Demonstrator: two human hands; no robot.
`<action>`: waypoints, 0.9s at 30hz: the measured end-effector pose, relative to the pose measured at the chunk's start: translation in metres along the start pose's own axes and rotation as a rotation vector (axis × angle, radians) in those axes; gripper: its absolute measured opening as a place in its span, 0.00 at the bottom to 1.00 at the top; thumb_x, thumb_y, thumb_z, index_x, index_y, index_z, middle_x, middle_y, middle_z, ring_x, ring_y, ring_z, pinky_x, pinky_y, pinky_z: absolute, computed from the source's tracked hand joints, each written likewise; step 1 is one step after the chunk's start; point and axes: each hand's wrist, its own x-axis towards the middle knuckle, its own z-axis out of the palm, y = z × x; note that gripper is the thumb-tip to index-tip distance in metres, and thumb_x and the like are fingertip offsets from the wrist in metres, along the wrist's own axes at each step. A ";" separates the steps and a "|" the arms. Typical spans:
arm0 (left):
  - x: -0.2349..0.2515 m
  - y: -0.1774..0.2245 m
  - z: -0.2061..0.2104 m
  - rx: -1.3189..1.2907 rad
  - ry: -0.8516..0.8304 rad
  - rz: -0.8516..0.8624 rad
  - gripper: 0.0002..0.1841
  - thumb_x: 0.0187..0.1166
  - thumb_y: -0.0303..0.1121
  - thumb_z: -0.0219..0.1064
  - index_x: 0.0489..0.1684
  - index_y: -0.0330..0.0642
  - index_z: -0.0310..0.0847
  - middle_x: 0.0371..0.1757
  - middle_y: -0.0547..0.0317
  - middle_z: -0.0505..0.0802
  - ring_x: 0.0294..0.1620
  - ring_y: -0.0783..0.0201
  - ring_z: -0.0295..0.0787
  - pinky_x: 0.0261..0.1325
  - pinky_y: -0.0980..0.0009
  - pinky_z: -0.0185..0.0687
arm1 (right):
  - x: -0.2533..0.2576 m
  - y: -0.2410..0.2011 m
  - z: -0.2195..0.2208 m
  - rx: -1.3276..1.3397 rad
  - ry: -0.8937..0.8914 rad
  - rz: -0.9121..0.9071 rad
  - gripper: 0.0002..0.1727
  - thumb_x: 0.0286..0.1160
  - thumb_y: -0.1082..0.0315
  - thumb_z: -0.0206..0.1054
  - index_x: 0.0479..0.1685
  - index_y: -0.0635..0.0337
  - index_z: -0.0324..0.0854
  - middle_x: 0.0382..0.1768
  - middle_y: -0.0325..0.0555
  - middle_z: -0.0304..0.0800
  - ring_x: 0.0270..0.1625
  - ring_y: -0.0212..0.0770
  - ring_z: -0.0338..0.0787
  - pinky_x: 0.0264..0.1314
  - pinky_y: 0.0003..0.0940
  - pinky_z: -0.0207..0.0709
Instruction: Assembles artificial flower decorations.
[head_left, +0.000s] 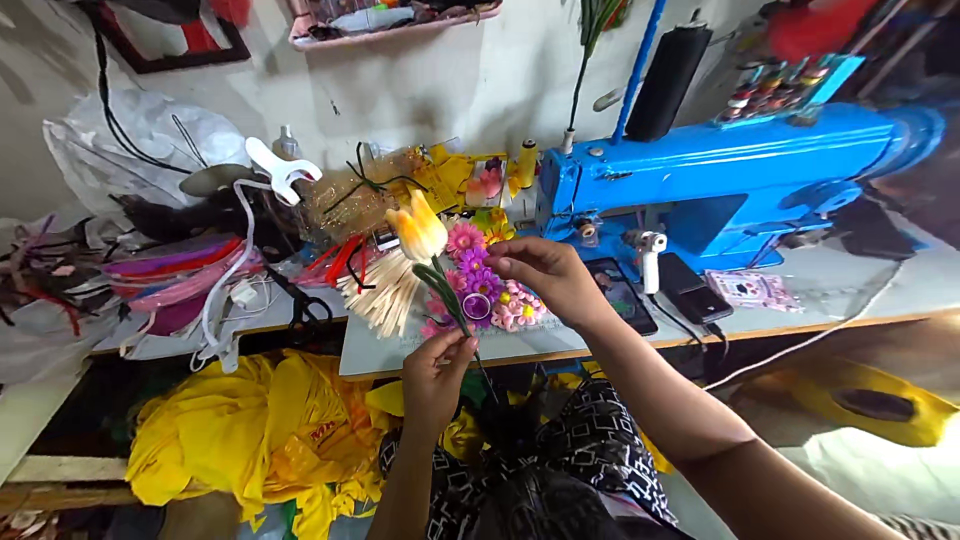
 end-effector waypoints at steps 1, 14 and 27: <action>-0.003 -0.003 0.001 0.010 -0.012 0.011 0.10 0.79 0.26 0.69 0.49 0.28 0.90 0.45 0.55 0.96 0.45 0.76 0.93 0.53 0.79 0.90 | 0.002 -0.001 0.003 0.031 0.000 0.004 0.15 0.84 0.70 0.64 0.64 0.65 0.82 0.53 0.43 0.93 0.50 0.30 0.92 0.56 0.27 0.87; -0.017 -0.022 0.005 0.225 0.046 0.159 0.18 0.78 0.35 0.72 0.56 0.27 0.87 0.48 0.50 0.93 0.49 0.71 0.90 0.55 0.76 0.86 | 0.010 -0.014 0.015 0.203 -0.116 -0.013 0.26 0.70 0.76 0.74 0.69 0.67 0.75 0.55 0.44 0.91 0.51 0.31 0.92 0.56 0.26 0.88; 0.027 0.029 0.015 -0.049 0.232 0.130 0.16 0.78 0.30 0.73 0.60 0.32 0.86 0.58 0.56 0.89 0.56 0.70 0.89 0.56 0.74 0.88 | 0.001 0.007 0.013 0.292 -0.398 0.038 0.21 0.66 0.81 0.74 0.61 0.68 0.81 0.50 0.39 0.92 0.49 0.27 0.92 0.55 0.24 0.88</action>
